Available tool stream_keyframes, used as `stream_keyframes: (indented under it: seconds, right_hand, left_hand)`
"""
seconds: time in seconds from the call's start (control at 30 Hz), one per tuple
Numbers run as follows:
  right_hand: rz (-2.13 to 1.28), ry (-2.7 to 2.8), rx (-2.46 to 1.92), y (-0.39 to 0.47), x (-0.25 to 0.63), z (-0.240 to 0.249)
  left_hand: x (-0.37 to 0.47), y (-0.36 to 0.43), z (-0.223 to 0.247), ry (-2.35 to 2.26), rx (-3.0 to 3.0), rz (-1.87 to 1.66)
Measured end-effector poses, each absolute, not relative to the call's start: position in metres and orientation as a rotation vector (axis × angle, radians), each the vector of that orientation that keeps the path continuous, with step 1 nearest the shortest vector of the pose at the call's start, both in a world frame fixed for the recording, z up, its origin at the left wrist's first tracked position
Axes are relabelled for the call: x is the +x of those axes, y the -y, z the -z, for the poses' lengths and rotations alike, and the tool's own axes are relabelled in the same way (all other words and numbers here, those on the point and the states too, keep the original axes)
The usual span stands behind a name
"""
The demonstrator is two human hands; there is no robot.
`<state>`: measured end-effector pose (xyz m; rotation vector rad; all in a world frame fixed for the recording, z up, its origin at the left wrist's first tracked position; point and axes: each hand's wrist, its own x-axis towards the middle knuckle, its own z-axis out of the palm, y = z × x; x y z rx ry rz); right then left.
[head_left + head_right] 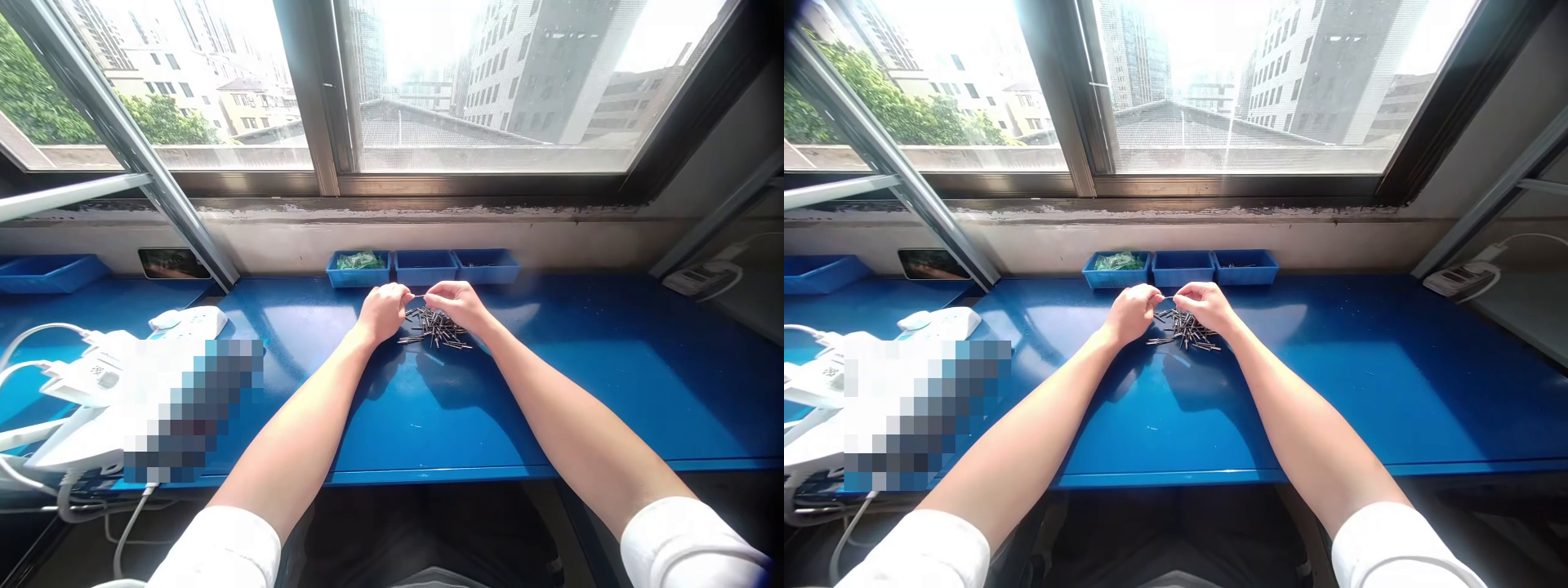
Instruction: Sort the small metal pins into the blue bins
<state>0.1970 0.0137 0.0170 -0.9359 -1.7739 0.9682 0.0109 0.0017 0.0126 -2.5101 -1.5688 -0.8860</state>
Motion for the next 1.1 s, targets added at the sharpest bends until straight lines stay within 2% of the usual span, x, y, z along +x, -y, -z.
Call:
stream_keyframes:
  seconds: [0.53, 0.63, 0.8, 0.87, 1.1]
  right_hand:
    - [-1.073, 1.674, -0.897, -0.012, 0.199, -0.019]
    - [-0.902, 1.658, -0.976, -0.019, 0.203, -0.014]
    - [-0.25, 1.74, -1.344, -0.031, 0.213, -0.006]
    - [-0.102, 1.783, -1.469, -0.034, 0.216, -0.005]
    - [-0.131, 1.884, -1.739, -0.039, 0.219, -0.003]
  left_hand:
    - [0.01, -0.005, -0.01, 1.573, -2.556, 1.063]
    - [0.007, -0.008, -0.009, 1.634, -2.458, 1.187]
    - [-0.004, -0.014, -0.007, 1.857, -2.303, 1.203]
    - [-0.007, -0.015, -0.007, 1.928, -2.273, 1.165]
    - [-0.006, -0.016, -0.004, 1.979, -2.307, 1.057]
